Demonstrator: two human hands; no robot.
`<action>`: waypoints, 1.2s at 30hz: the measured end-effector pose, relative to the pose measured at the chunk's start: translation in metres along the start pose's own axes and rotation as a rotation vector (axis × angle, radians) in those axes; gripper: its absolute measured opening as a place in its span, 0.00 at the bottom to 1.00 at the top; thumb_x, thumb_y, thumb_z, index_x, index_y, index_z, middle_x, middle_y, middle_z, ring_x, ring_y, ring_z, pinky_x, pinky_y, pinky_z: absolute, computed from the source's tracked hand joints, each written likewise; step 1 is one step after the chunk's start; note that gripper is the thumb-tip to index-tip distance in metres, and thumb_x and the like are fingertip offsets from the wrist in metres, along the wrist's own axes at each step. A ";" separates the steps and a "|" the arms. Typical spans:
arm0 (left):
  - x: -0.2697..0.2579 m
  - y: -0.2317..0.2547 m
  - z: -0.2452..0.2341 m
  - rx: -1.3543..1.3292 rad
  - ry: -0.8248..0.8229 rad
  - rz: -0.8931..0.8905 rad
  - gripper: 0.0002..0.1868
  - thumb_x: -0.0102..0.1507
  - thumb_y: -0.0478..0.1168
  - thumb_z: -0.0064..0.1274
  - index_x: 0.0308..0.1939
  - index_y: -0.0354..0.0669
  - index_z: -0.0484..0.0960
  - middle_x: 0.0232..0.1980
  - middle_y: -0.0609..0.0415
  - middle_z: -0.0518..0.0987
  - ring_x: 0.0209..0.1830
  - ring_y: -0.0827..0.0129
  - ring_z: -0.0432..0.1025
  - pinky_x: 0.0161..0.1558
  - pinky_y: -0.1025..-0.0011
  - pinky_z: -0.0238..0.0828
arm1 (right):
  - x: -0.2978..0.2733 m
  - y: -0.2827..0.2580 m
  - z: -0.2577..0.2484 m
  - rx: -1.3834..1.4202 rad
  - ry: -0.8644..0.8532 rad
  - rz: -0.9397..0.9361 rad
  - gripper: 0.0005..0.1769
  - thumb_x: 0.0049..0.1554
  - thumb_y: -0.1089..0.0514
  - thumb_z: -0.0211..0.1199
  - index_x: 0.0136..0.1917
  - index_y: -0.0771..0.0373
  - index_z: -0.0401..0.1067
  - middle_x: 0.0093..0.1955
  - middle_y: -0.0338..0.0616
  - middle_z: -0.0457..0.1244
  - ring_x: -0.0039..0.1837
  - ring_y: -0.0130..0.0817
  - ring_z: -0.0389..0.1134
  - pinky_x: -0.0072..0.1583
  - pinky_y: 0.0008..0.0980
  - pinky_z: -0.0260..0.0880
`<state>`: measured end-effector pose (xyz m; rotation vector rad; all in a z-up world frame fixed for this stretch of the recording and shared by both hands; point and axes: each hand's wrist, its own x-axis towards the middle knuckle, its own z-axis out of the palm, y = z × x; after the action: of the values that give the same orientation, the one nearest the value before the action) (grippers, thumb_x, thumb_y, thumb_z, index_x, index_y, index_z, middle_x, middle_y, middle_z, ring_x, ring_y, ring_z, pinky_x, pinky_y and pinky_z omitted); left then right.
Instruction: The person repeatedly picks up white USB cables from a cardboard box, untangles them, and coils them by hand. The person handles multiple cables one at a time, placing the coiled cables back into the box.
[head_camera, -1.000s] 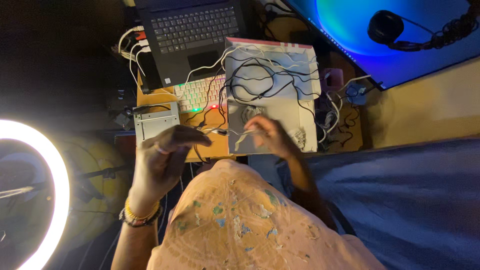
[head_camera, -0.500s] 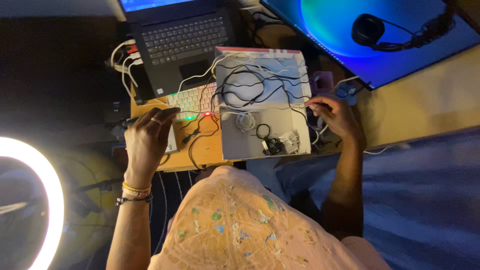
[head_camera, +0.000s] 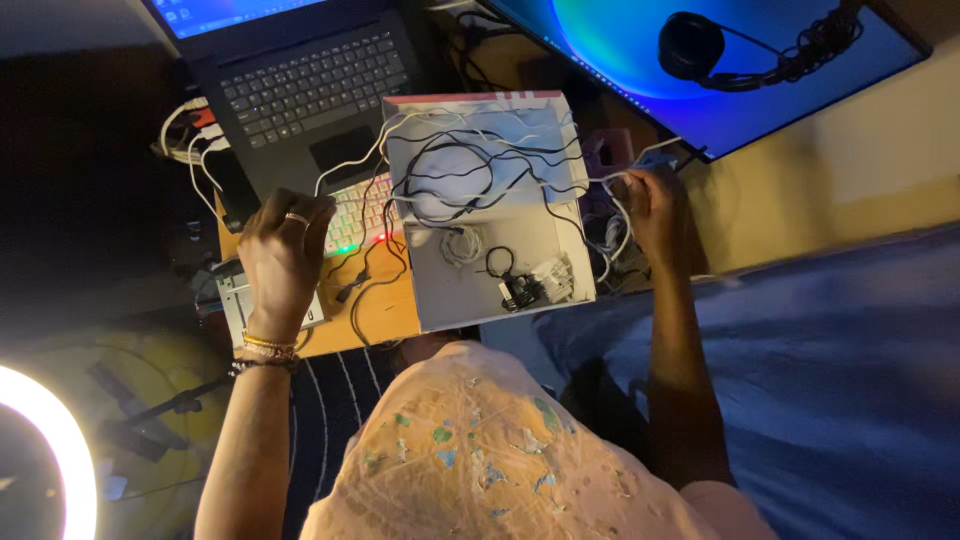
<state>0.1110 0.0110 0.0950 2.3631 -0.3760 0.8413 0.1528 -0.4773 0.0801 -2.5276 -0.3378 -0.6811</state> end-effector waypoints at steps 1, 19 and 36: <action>0.004 -0.002 0.005 0.001 0.009 -0.013 0.04 0.68 0.35 0.64 0.43 0.39 0.85 0.43 0.50 0.79 0.41 0.54 0.75 0.41 0.60 0.70 | 0.006 0.005 0.004 -0.005 0.000 0.004 0.06 0.67 0.62 0.61 0.54 0.67 0.75 0.49 0.53 0.67 0.52 0.50 0.69 0.54 0.42 0.68; 0.030 -0.075 0.134 0.173 0.020 -0.106 0.13 0.65 0.31 0.56 0.51 0.45 0.88 0.49 0.51 0.81 0.46 0.52 0.75 0.47 0.58 0.72 | 0.082 0.147 0.099 0.063 -0.088 -0.060 0.14 0.67 0.58 0.53 0.56 0.64 0.78 0.46 0.51 0.67 0.52 0.49 0.69 0.56 0.42 0.68; 0.055 -0.097 0.226 0.024 0.064 -0.283 0.14 0.72 0.43 0.52 0.38 0.33 0.78 0.47 0.42 0.78 0.44 0.41 0.75 0.42 0.50 0.70 | 0.097 0.182 0.152 0.154 0.036 0.130 0.08 0.61 0.61 0.59 0.50 0.66 0.77 0.46 0.52 0.70 0.52 0.51 0.72 0.56 0.43 0.69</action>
<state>0.3042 -0.0565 -0.0530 2.3321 -0.0030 0.7870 0.3601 -0.5412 -0.0563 -2.3647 -0.2029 -0.6242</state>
